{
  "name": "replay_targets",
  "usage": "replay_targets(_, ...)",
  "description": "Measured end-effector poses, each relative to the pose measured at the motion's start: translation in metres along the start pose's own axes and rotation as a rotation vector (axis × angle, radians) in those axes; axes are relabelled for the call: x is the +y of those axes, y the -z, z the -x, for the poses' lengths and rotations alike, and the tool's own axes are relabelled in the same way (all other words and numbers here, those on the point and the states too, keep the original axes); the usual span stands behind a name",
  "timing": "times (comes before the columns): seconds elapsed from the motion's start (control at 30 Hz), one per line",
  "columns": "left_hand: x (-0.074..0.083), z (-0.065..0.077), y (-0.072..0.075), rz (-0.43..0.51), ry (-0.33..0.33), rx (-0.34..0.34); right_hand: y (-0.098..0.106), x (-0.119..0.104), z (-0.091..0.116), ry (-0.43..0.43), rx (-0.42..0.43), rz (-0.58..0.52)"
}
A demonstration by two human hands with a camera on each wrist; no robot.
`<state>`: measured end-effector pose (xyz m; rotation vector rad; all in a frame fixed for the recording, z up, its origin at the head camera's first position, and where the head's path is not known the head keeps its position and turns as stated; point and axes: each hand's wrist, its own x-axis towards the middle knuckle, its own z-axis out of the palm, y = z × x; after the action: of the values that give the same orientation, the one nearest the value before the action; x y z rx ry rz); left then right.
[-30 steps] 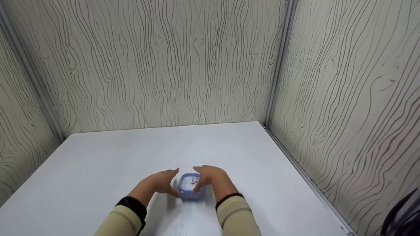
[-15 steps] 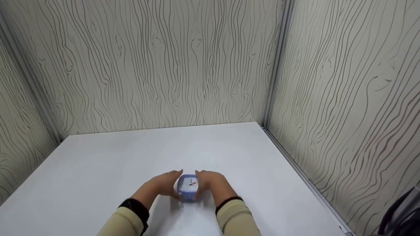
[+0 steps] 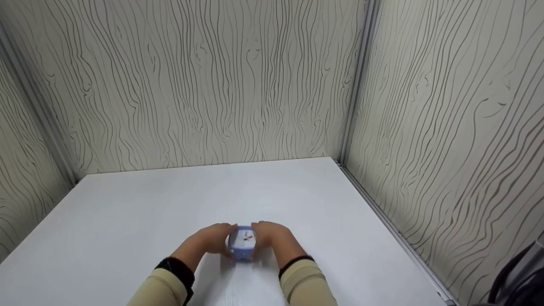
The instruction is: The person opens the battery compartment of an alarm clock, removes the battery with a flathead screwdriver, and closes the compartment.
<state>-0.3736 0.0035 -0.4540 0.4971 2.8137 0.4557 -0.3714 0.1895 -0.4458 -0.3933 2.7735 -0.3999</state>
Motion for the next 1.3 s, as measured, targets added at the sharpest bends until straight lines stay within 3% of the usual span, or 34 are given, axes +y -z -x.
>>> replay_targets(0.4, -0.003, 0.008, 0.008, 0.106, -0.007, -0.025, 0.005, -0.001, 0.002, 0.053, -0.006, -0.04)
replay_targets(0.67, -0.013, 0.015, 0.023, 0.164, -0.092, 0.024, 0.015, -0.004, 0.004, 0.092, 0.032, -0.107)
replay_targets(0.93, -0.017, 0.023, 0.031, 0.264, -0.102, 0.035, 0.021, -0.003, 0.007, 0.105, 0.041, -0.179)
replay_targets(1.13, -0.025, 0.026, 0.032, 0.304, -0.192, 0.112, 0.024, 0.001, 0.009, 0.143, 0.029, -0.268)
replay_targets(1.3, -0.031, 0.029, 0.031, 0.405, -0.264, 0.188, 0.027, 0.005, 0.009, 0.146, 0.008, -0.354)
